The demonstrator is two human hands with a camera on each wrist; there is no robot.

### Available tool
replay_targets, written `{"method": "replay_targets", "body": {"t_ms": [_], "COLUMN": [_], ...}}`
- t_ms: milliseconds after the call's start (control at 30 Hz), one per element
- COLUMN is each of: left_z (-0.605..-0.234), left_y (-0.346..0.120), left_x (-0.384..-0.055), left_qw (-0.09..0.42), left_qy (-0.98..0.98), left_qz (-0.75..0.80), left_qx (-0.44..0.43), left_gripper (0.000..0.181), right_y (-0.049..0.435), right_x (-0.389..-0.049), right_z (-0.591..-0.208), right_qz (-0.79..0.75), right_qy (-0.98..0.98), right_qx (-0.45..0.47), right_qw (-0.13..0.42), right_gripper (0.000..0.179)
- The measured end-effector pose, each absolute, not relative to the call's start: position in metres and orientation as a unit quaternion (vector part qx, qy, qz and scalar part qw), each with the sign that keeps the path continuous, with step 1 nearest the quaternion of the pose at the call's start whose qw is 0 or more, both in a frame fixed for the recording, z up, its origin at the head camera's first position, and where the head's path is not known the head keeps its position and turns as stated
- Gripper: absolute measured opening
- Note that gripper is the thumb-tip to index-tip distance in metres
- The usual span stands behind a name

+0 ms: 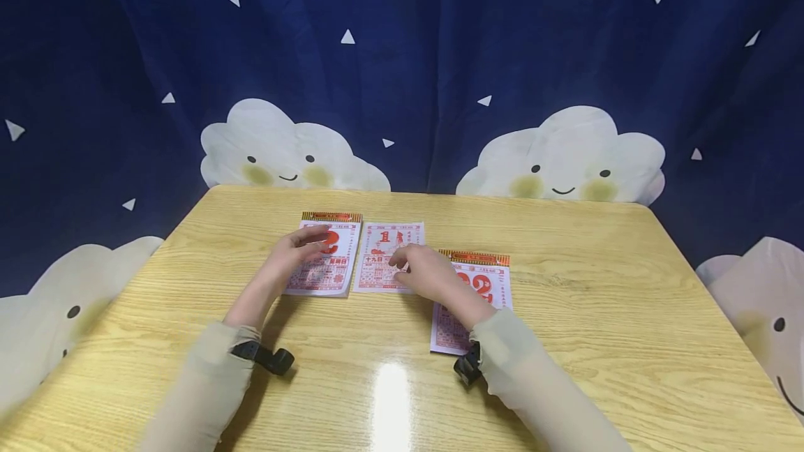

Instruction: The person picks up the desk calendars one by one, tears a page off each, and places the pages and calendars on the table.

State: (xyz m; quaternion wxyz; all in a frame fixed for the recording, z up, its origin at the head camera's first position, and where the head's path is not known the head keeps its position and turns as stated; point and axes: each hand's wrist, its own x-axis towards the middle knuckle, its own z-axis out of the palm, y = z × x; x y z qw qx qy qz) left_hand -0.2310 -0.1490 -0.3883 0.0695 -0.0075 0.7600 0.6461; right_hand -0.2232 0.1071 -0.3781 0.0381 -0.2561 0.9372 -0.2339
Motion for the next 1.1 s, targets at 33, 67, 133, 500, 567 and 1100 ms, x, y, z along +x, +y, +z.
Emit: {"method": "replay_targets", "body": {"t_ms": [33, 67, 133, 500, 567, 1100], "left_z": [-0.389, -0.39, -0.393, -0.402, -0.403, -0.407], "left_y": [-0.147, -0.145, -0.14, -0.116, -0.111, -0.081], "left_x": [-0.23, -0.229, -0.227, -0.22, -0.219, -0.209], "left_qw": [0.069, 0.07, 0.072, 0.085, 0.09, 0.124], "left_qy": [0.757, 0.752, 0.746, 0.741, 0.74, 0.719], "left_qz": [0.65, 0.655, 0.662, 0.666, 0.666, 0.682], "left_qx": [-0.005, -0.003, 0.006, 0.018, 0.018, 0.056], "left_gripper": [0.044, 0.044, 0.044, 0.043, 0.043, 0.041], "right_y": [0.109, 0.111, 0.114, 0.131, 0.134, 0.158], "right_x": [-0.222, -0.222, -0.219, -0.206, -0.204, -0.191], "right_z": [-0.378, -0.378, -0.377, -0.375, -0.375, -0.376], "right_qz": [-0.239, -0.245, -0.253, -0.268, -0.277, -0.369], "right_qy": [0.937, 0.935, 0.933, 0.931, 0.93, 0.908], "right_qx": [-0.254, -0.253, -0.255, -0.245, -0.24, -0.192], "right_qw": [0.037, 0.035, 0.032, 0.045, 0.04, 0.043], "right_gripper": [0.024, 0.024, 0.024, 0.026, 0.026, 0.026]}}
